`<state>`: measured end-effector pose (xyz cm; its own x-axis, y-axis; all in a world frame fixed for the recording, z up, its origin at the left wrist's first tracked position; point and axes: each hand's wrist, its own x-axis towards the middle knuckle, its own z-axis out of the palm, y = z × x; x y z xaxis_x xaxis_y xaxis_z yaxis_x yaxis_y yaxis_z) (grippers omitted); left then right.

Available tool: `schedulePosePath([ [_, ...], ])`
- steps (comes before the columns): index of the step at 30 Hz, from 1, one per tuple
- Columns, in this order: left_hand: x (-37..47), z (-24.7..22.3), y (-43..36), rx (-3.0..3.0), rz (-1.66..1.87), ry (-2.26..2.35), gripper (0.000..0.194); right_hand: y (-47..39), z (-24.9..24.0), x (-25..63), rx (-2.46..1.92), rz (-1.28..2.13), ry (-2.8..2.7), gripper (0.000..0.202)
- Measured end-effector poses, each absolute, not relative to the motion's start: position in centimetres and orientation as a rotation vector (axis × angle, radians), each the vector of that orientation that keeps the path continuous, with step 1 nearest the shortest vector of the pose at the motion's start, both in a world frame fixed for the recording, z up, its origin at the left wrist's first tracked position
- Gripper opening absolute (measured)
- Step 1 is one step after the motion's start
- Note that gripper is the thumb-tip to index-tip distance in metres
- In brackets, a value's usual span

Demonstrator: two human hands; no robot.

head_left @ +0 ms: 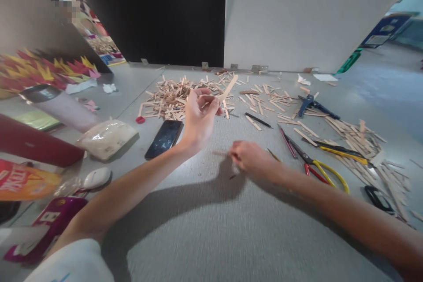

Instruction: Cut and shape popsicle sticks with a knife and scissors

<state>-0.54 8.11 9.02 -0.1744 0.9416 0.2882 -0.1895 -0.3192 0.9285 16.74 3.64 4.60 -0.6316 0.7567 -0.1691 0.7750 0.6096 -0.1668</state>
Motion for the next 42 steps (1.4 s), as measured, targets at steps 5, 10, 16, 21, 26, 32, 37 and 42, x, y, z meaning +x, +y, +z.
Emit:
schedulePosePath([
  [5,-0.5,7.8,6.8,1.687,1.502,0.964,0.025,9.7,4.0,20.3,1.746,-0.147,2.588,0.031],
  [10,1.3,5.1,1.5,2.732,1.269,0.751,0.026,9.0,4.0,22.7,1.82,-0.108,2.672,0.029],
  [16,1.9,2.0,-3.8,3.179,0.994,0.528,0.018,5.9,5.8,27.4,1.929,0.03,2.699,0.027],
  [21,1.1,0.7,-6.0,3.296,0.819,0.532,0.014,2.7,5.5,29.2,1.967,0.077,2.596,0.029],
  [26,1.2,0.4,-7.6,3.357,0.77,0.635,0.023,-0.5,3.9,27.7,1.885,0.025,2.549,0.026],
  [32,1.0,-0.4,-7.2,3.38,0.914,0.884,0.035,0.5,4.2,26.8,1.916,-0.003,2.399,0.015],
  [37,0.6,-1.0,-6.9,3.401,0.904,0.989,0.031,6.0,5.8,25.9,1.981,0.02,2.302,0.027],
  [42,0.5,-1.1,-6.9,3.416,0.85,0.862,0.03,10.7,5.5,24.8,2.012,-0.077,2.312,0.037],
])
